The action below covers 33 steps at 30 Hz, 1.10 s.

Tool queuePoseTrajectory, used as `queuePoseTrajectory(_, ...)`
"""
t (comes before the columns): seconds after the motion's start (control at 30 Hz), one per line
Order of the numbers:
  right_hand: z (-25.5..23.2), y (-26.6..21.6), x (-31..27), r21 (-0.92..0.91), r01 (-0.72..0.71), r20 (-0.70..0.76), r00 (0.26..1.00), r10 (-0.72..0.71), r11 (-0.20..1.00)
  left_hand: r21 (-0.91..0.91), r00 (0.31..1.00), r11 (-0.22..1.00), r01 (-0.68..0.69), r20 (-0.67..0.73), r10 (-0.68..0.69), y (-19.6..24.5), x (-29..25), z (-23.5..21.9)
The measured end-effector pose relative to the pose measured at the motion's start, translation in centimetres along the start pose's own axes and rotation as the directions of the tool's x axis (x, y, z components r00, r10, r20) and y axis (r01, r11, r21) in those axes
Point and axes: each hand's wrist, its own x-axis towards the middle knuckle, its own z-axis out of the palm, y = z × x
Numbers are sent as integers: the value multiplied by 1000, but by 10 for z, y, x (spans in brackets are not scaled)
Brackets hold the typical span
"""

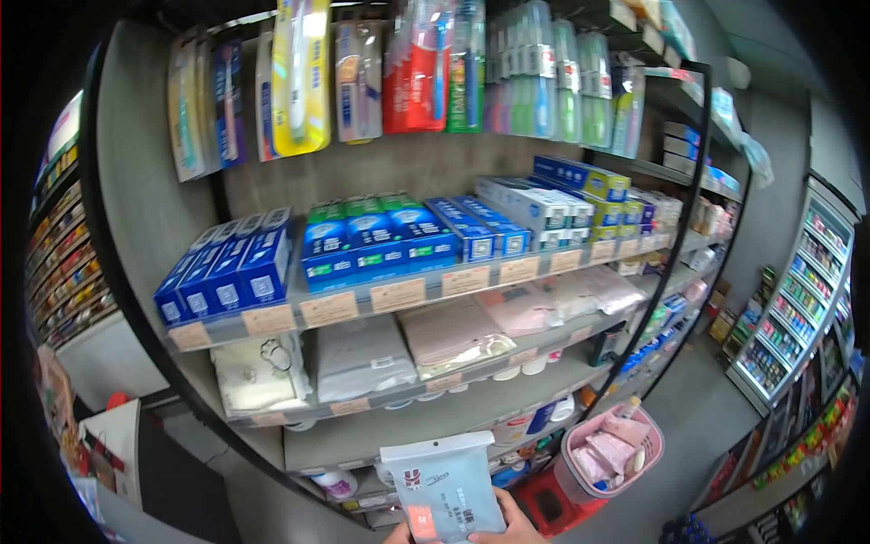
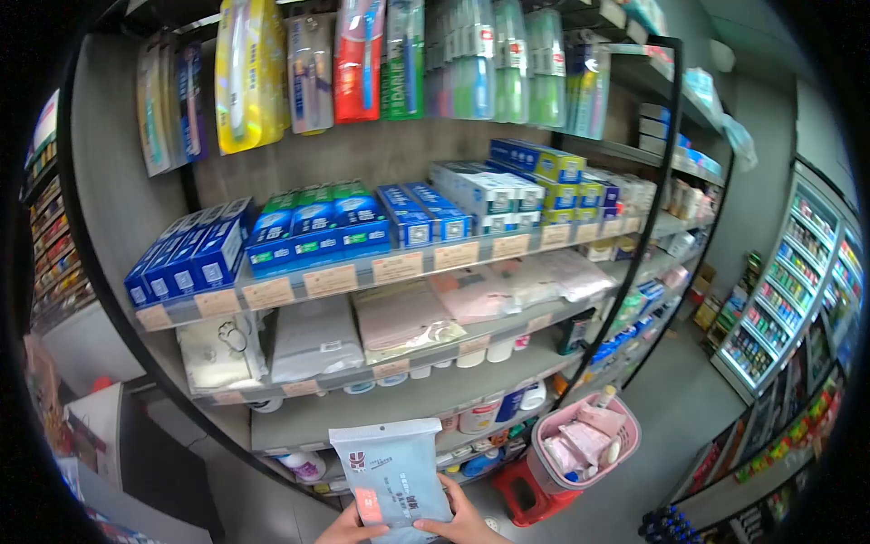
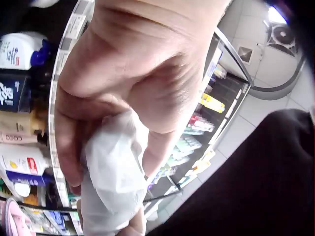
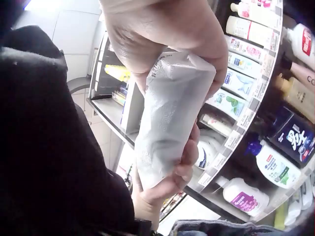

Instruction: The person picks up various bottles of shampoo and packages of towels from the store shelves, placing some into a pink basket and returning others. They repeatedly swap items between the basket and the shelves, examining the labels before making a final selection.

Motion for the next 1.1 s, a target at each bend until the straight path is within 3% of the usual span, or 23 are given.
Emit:
queuePoseTrajectory(0.07, 2, -1, -4, 7, 9, -23, 1000, -9, 1000, 57, 997, 997, 50, 58, -53, 4, 4, 7)
queuePoseTrajectory(0.17, 4, 3, -9, 93, -13, -55, 998, 18, 996, -77, 999, 996, -35, 5, 36, 8, 10, 15)
queuePoseTrajectory(0.23, 0, -2, -11, -62, 42, 33, 999, -40, 997, -60, 1000, 998, -25, -8, 24, 9, 12, 15)
queuePoseTrajectory(0.33, -2, -9, -14, -145, 124, 8, 992, -124, 982, -60, 999, 998, 2, -34, -4, 2, 15, 10)
queuePoseTrajectory(0.4, -5, -7, -11, -120, 83, -36, 995, -88, 989, -78, 999, 997, 24, -41, -27, -9, 19, 3)
queuePoseTrajectory(0.47, -6, -9, -10, -95, 40, -68, 997, -46, 995, -56, 996, 998, -27, 88, 32, -17, 23, -4)
queuePoseTrajectory(0.67, -6, -19, -3, -77, -1, -37, 999, -2, 997, 14, 998, 1000, -19, 67, 18, -7, 25, 0)
queuePoseTrajectory(0.73, -7, -18, -2, -18, 74, -114, 991, -76, 997, 23, 997, 999, -48, 65, 46, 7, 21, 8)
queuePoseTrajectory(0.77, -15, -11, 2, -20, 76, -109, 991, -77, 997, 36, 995, 997, -74, 71, 72, 13, 21, 11)
queuePoseTrajectory(0.83, -43, 4, 10, -41, 99, 77, 992, -96, 994, -7, 986, 992, -124, 114, 123, 9, 20, 8)
queuePoseTrajectory(0.9, -56, -16, 16, 65, 80, 30, 996, -82, 995, -50, 973, 985, -163, 159, 169, 11, 18, 2)
queuePoseTrajectory(0.97, -75, -39, 31, 112, 132, -31, 991, -129, 985, 81, 964, 985, -153, 234, 131, 17, 17, -3)
queuePoseTrajectory(1.03, -81, -76, 48, 135, 195, -128, 976, -178, 971, 84, 977, 985, -153, 165, 137, 23, 10, 0)
queuePoseTrajectory(1.1, -87, -101, 66, 18, 285, -241, 931, -273, 958, 84, 988, 987, -136, 91, 128, 17, 5, -11)
